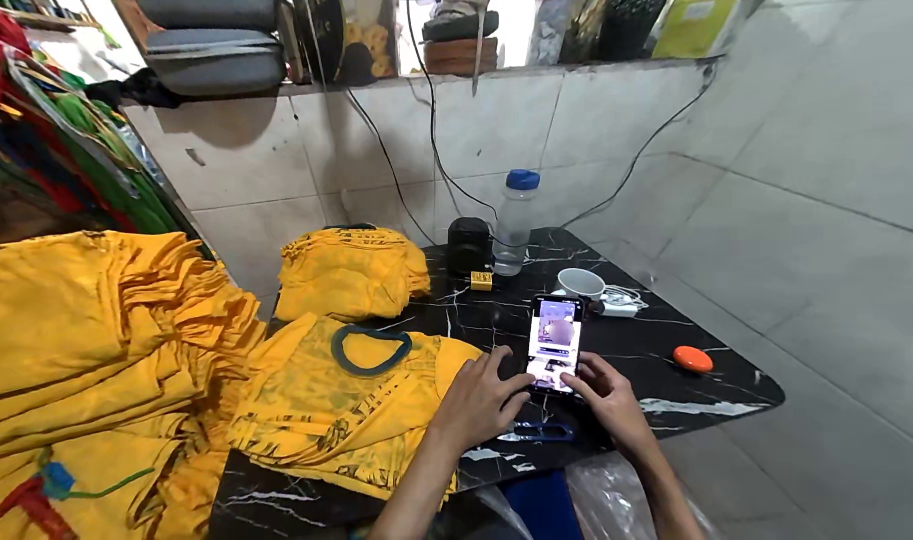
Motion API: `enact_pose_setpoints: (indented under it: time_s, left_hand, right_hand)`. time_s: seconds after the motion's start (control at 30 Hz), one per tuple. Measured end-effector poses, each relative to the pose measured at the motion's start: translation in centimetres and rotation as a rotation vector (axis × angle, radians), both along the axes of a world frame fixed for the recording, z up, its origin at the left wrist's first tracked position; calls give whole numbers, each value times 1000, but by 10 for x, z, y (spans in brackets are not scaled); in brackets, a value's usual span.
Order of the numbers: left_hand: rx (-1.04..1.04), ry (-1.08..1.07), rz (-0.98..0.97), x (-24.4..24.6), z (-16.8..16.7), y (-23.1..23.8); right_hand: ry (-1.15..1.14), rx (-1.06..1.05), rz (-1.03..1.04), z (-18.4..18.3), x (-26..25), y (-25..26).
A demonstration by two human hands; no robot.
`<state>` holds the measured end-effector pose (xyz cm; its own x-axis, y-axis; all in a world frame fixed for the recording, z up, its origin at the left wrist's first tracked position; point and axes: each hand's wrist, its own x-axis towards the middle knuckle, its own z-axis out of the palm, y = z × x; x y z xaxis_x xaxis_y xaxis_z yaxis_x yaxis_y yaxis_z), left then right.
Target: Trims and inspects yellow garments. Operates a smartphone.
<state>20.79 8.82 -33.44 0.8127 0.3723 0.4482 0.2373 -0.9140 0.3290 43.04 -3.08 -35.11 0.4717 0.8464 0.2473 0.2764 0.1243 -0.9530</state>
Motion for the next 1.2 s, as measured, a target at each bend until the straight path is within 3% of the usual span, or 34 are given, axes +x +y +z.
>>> enact_pose_setpoints:
  time_s: [0.3, 0.77, 1.2]
  left_hand:
    - [45, -9, -14, -2, -1, -1]
    - [-7, 164, -31, 0, 3, -3]
    - [19, 64, 39, -3, 1, -2]
  right_hand:
    - [-68, -18, -15, 1, -1, 3]
    - [-3, 28, 9, 4, -2, 2]
    - [-57, 27, -7, 3, -4, 2]
